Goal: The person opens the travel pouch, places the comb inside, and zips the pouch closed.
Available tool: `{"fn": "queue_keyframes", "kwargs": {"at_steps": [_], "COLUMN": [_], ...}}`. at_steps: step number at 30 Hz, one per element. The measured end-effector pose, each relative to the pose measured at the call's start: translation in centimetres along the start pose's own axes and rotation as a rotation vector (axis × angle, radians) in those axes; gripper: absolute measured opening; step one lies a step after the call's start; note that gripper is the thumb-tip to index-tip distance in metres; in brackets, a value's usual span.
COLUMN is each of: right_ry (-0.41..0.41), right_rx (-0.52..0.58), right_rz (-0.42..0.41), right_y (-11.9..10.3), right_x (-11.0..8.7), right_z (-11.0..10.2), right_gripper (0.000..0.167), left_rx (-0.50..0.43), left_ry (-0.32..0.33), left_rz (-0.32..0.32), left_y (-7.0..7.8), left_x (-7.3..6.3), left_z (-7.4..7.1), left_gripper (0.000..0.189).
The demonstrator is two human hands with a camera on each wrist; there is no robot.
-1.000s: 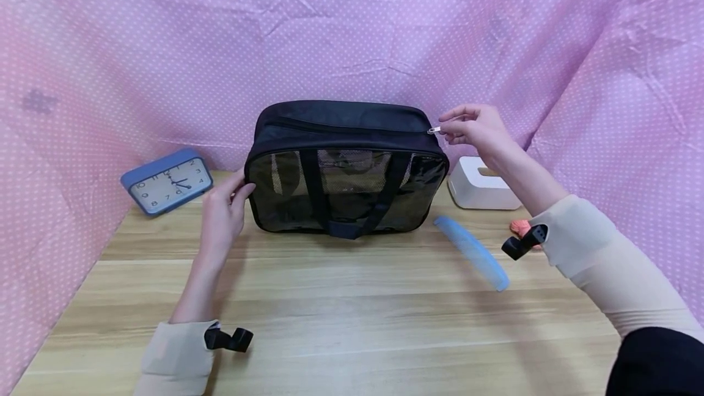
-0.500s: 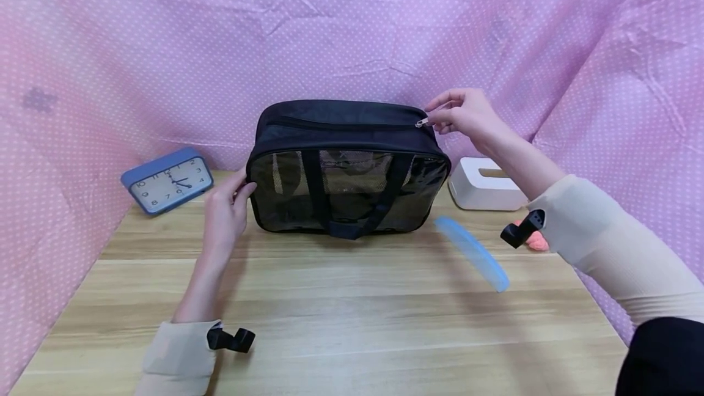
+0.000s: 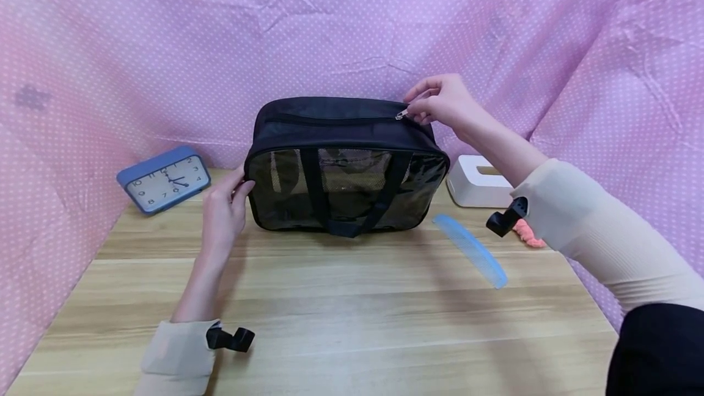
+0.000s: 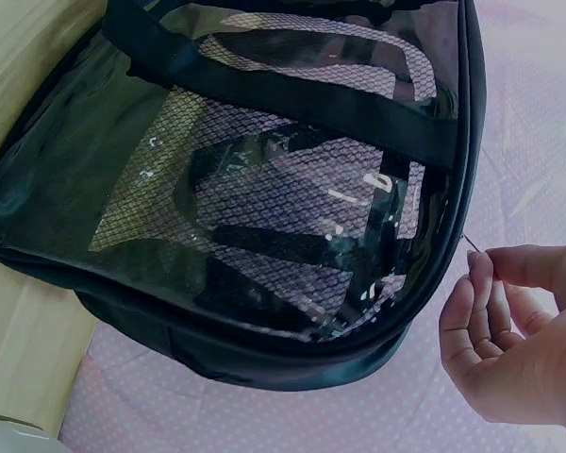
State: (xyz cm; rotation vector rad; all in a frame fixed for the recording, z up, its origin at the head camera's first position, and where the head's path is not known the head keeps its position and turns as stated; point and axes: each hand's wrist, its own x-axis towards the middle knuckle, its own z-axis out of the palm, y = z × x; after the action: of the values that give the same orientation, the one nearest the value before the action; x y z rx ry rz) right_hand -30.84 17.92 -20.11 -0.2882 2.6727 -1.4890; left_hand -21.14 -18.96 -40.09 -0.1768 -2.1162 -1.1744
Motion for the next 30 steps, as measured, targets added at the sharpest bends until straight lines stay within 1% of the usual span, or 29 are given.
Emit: {"fn": "queue_keyframes", "kwargs": {"at_steps": [12, 18, 21, 30], "right_ry": [-0.036, -0.050, -0.060, -0.089], "right_rx": [-0.010, -0.027, -0.039, -0.062], "right_rz": [0.001, -0.029, -0.031, -0.060], "right_y": [-2.6, -3.7, -4.4, -6.2], "right_x": [0.6, 0.9, 1.0, 1.6], "right_z": [2.3, 3.5, 4.1, 6.4], "right_gripper": [0.020, 0.016, 0.015, 0.014], "left_rx": [-0.004, -0.008, -0.010, -0.018], "left_ry": [-0.005, 0.000, 0.004, 0.003], "left_rz": [0.005, -0.005, -0.007, -0.010], "left_y": [0.1, 0.1, 0.0, 0.1], "left_x": [0.0, -0.1, -0.1, -0.1], "left_z": [0.3, 0.3, 0.3, 0.3], "left_gripper": [0.034, 0.034, 0.035, 0.037]}}
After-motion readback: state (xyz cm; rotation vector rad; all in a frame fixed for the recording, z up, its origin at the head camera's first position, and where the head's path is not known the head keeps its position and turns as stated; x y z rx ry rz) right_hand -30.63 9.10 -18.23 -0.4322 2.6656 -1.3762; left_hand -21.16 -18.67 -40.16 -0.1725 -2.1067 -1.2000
